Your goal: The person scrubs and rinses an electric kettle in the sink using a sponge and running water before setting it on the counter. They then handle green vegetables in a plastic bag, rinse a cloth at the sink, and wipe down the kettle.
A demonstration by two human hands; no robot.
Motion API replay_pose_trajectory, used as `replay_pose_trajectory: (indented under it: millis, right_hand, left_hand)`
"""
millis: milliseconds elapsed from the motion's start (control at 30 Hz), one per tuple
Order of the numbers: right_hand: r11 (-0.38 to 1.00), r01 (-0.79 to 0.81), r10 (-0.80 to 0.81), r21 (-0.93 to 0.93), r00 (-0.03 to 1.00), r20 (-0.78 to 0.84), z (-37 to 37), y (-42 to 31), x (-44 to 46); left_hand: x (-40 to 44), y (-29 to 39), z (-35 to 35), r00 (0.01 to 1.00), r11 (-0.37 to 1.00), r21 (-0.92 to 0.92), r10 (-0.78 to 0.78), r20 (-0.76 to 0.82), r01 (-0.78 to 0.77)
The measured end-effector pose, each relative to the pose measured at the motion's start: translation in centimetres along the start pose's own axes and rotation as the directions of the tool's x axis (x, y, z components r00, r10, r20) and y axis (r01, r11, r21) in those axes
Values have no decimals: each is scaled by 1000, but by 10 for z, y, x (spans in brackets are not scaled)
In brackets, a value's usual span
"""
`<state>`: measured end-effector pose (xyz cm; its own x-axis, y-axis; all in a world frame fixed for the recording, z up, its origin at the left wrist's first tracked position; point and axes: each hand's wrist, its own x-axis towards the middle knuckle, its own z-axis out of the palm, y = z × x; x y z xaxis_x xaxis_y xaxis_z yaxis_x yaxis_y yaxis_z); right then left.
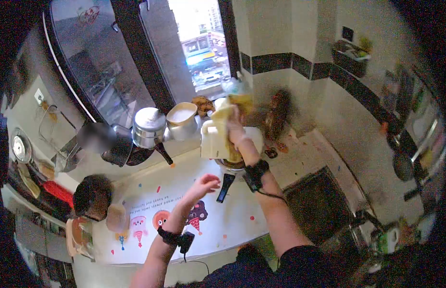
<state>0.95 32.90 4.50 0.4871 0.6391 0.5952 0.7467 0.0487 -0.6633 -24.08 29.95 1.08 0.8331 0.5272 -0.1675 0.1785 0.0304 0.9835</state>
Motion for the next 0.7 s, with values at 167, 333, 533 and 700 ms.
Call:
replay_pose_trajectory:
  millis: [167,333,533,700]
  right_hand:
    - [771,396,-54,-499,822,567,7,-49,46]
    - [826,409,-89,-389,774,626,1,-36,63]
    - [904,338,-226,-263,899,376,-64,-71,51]
    - [907,383,-333,-172,906,263,-99,-143,25]
  left_hand:
    - [-25,-34,-23,977,978,74,-200,75,195]
    - [-64,-47,-66,975,980,-66,-193,-113,186]
    - [-85,-8,-71,919,992,119,14,-393,36]
    - [-88,105,-24,372,358,922,884,-282,-150]
